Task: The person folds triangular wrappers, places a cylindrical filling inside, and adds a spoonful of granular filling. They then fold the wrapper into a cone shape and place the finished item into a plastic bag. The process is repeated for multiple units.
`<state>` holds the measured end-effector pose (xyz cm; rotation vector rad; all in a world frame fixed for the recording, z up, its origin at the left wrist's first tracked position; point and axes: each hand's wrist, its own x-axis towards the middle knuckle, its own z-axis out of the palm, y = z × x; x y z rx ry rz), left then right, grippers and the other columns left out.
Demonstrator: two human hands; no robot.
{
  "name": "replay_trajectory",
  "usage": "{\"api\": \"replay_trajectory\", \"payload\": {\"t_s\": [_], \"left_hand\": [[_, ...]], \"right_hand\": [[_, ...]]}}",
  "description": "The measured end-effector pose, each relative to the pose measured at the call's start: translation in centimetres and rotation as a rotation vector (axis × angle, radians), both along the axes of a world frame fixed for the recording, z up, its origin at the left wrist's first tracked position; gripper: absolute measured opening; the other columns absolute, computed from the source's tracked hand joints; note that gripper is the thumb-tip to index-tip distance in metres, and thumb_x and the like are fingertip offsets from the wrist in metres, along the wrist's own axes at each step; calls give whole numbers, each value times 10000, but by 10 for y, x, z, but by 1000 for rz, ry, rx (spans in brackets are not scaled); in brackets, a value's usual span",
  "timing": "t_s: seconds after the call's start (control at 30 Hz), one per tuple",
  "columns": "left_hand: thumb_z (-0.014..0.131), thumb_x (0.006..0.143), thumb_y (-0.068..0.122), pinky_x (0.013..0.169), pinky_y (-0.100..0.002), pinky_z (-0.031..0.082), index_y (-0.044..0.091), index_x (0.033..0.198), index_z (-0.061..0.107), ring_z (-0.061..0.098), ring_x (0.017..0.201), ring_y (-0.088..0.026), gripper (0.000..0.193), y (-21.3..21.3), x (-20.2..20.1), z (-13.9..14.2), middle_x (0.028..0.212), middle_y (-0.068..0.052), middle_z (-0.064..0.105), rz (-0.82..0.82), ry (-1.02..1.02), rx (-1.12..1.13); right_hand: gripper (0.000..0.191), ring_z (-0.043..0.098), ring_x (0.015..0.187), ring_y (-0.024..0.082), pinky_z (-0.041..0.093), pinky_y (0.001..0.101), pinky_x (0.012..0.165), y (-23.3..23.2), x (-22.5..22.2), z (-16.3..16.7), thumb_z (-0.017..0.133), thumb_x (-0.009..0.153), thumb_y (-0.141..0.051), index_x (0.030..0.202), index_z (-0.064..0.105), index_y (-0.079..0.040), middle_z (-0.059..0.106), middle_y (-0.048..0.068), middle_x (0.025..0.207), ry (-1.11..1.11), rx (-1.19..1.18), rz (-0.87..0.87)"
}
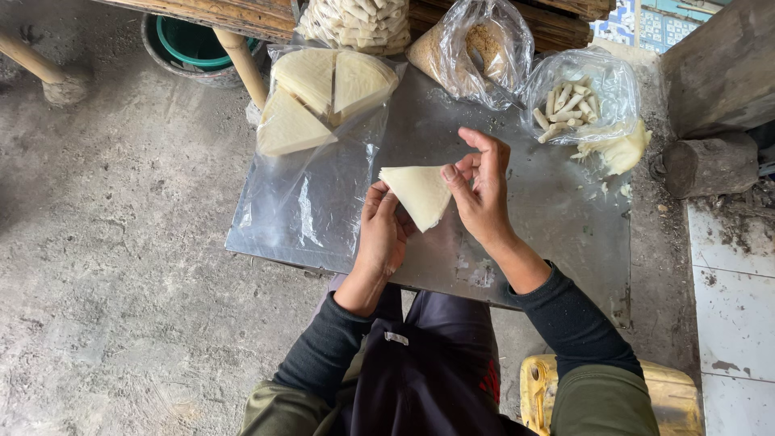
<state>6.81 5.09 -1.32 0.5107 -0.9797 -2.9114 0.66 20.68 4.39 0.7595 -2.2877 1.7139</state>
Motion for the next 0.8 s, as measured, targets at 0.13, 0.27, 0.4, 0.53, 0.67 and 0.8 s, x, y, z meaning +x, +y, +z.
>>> {"api": "replay_trajectory", "payload": {"t_s": [0.13,0.27,0.4,0.53,0.67,0.8], "left_hand": [[457,1078,192,826,-398,610,104,1261,468,707,1001,-226,203,-2,4,7,1166,-102,657,42,67,22],[483,1135,207,907,-381,602,21,1360,510,688,1099,-221,293,-7,12,32,1249,-151,644,-15,174,-73],[513,1046,187,913,-325,620,85,1425,456,704,1160,-190,397,-34,63,71,1381,-95,627,-10,242,-904],[576,1108,77,984,-311,572,41,1236,636,714,1172,-222,146,-107,88,105,1260,-120,725,630,505,-1727],[557,1121,80,856,-364,575,43,1261,665,732,996,-247,181,-178,57,111,1173,-113,744,489,255,-1824],[639,1004,181,538,-376,537,122,1150,733,724,645,-202,183,-183,29,75,878,-53,780,-4,-46,-1889]], "right_hand": [[733,592,999,107,573,282,842,-7,-2,-6,723,944,-247,1519,292,-105,513,99,1248,-459,-272,179],[695,612,1045,127,556,285,898,-8,-1,-13,784,931,-175,1497,397,-58,619,89,1147,-603,-430,273],[588,655,975,142,583,307,853,5,-17,-17,777,959,-107,1446,451,-61,658,98,1082,-401,-419,96],[524,674,992,141,592,310,877,24,-40,-23,743,1002,-58,1432,446,-87,683,104,1114,-288,-379,46],[565,679,1029,153,586,326,898,21,-58,-32,766,933,-41,1405,460,-89,680,96,1122,-584,-520,128],[527,660,943,169,556,318,823,24,-59,-28,764,923,-101,1380,502,-108,688,105,1073,-395,-25,-76]]}}
